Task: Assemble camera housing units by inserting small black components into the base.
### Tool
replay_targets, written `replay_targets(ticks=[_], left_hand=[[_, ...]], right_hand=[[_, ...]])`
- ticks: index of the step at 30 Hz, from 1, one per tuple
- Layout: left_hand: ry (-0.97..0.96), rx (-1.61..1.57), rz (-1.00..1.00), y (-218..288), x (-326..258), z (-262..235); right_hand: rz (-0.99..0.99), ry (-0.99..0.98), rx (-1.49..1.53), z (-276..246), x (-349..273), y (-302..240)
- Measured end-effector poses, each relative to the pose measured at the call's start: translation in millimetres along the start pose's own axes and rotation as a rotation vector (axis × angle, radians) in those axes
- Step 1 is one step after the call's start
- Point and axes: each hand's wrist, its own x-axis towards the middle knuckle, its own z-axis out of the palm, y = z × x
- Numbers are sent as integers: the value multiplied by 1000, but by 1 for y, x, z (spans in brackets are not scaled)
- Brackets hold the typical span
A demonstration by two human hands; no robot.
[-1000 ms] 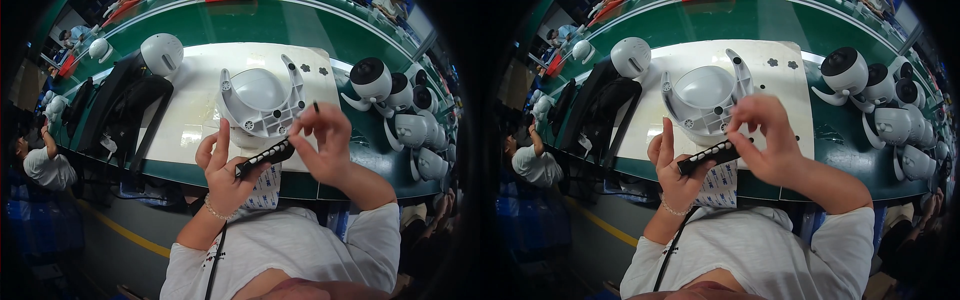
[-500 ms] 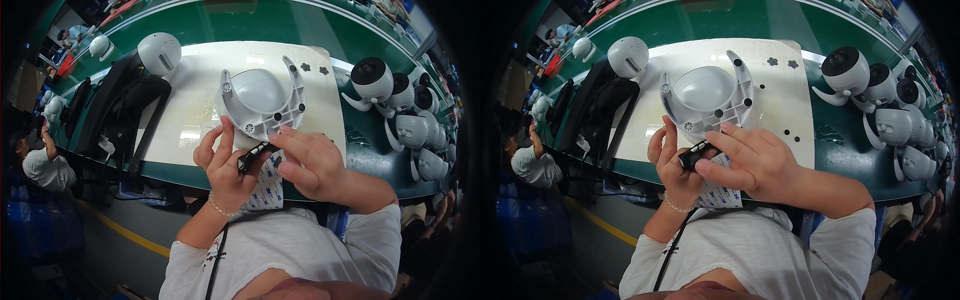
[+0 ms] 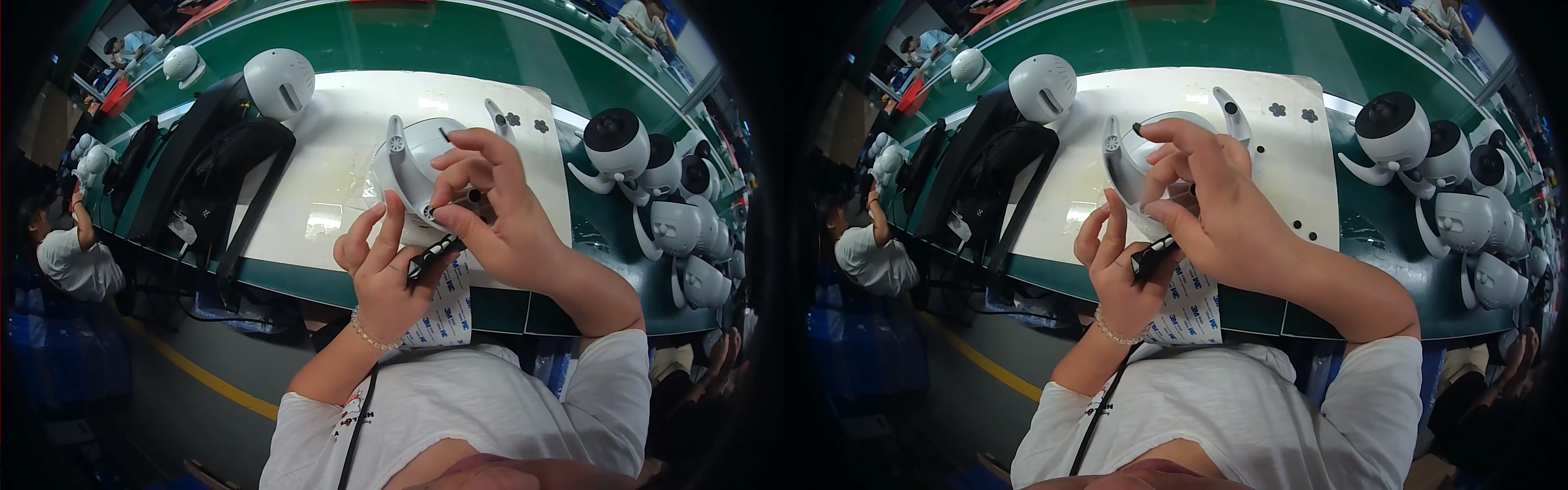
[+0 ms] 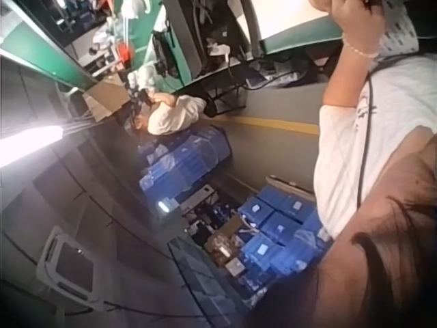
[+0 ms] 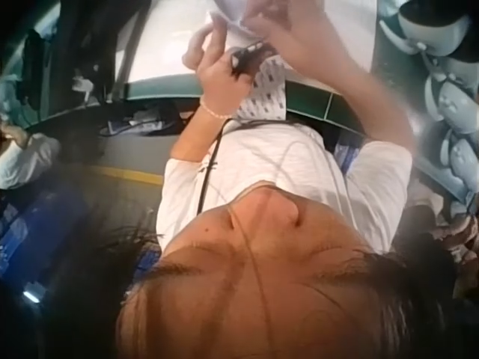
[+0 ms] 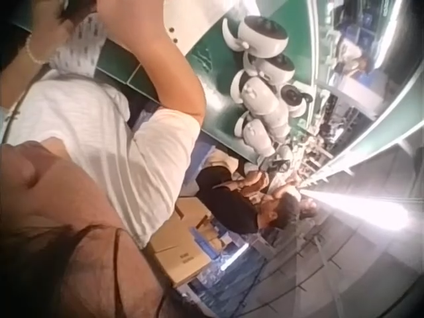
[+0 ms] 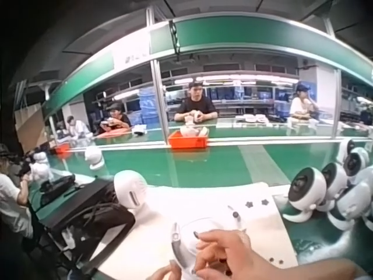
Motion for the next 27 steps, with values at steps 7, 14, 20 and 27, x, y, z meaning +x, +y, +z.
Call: replay_targets(ticks=[7, 14, 20, 27], left_hand=[[10, -11, 14, -5, -2, 1], [18, -36, 19, -7, -3, 3], [-10, -44, -8, -5, -2, 3], [-21, -51, -10, -7, -4, 2]], right_hand=[[-140, 53, -418, 6, -9, -3], [-200, 74, -524, -3, -2, -12], [-37, 55, -248, -7, 47, 5], [64, 0, -185, -3, 54, 5]])
